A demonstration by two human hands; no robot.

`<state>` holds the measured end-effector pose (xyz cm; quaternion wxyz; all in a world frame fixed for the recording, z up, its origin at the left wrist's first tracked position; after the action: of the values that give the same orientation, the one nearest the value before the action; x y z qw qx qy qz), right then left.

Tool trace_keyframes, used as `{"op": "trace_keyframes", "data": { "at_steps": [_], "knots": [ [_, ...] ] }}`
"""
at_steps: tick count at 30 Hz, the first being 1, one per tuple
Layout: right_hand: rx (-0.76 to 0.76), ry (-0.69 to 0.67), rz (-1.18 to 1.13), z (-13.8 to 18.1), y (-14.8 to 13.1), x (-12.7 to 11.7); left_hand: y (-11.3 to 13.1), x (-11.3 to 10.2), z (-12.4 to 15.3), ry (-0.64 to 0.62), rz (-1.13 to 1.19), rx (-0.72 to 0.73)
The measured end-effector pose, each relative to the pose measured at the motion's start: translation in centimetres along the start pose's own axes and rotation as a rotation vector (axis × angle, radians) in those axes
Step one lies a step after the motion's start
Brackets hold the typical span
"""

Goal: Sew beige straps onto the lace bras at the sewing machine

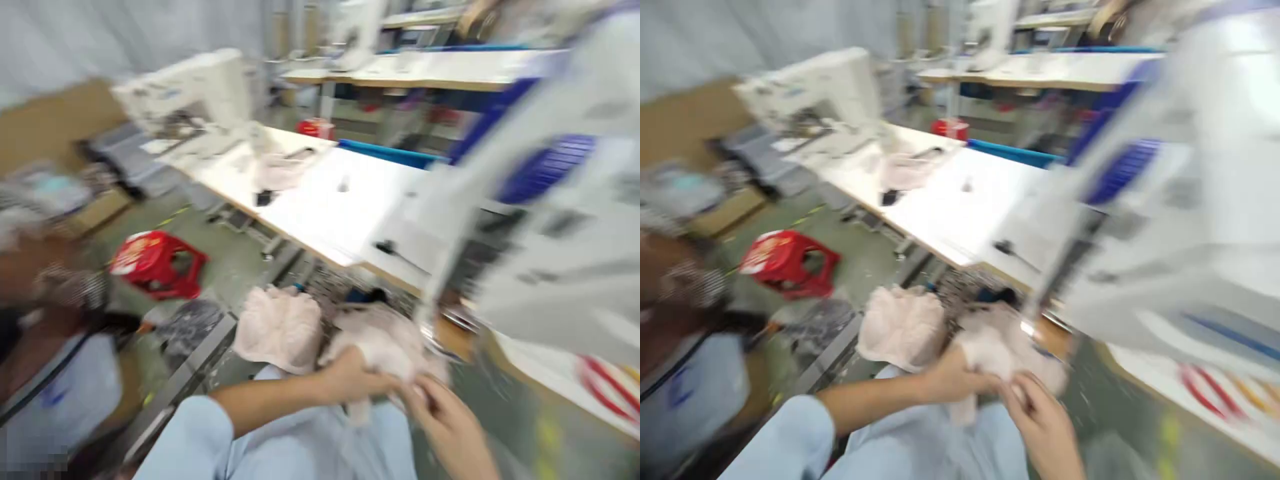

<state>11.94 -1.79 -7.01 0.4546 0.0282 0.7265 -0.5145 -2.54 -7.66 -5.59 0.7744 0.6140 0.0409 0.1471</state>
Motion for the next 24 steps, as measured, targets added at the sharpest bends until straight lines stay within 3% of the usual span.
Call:
{"op": "trace_keyframes", "data": {
  "at_steps": [2,8,15,19,24],
  "knots": [
    [0.122,0.073,0.012,2.0,0.4,-1.8,-0.7,1.5,-1.4,-0.225,0.003,-0.015],
    [0.284,0.156,-0.128,1.3,1.5,-3.4,-0.5,2.8,-3.7,-0.303,-0.094,-0.062],
    [0.382,0.122,-0.422,2.5,2.6,-5.2,0.5,3.5,-4.8,-0.443,-0.232,-0.032],
    [0.388,0.15,-0.388,2.7,2.8,-5.6,1.0,3.6,-5.1,-0.489,-0.285,-0.027],
    [0.362,0.084,-0.267,2.6,2.3,-6.0,2.6,4.2,-4.6,-0.527,-0.368,0.048]
  ]
}}
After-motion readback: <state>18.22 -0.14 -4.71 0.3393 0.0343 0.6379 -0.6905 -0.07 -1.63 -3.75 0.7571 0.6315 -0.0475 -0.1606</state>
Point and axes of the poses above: each hand's wrist, its own z-axis away from the middle knuckle, its own x-axis out of the palm, y = z × x, the point moved 2 cm from there along -z, towards the middle knuckle, and after that the axes turned 5 degrees about z, right-handed, at the moved point
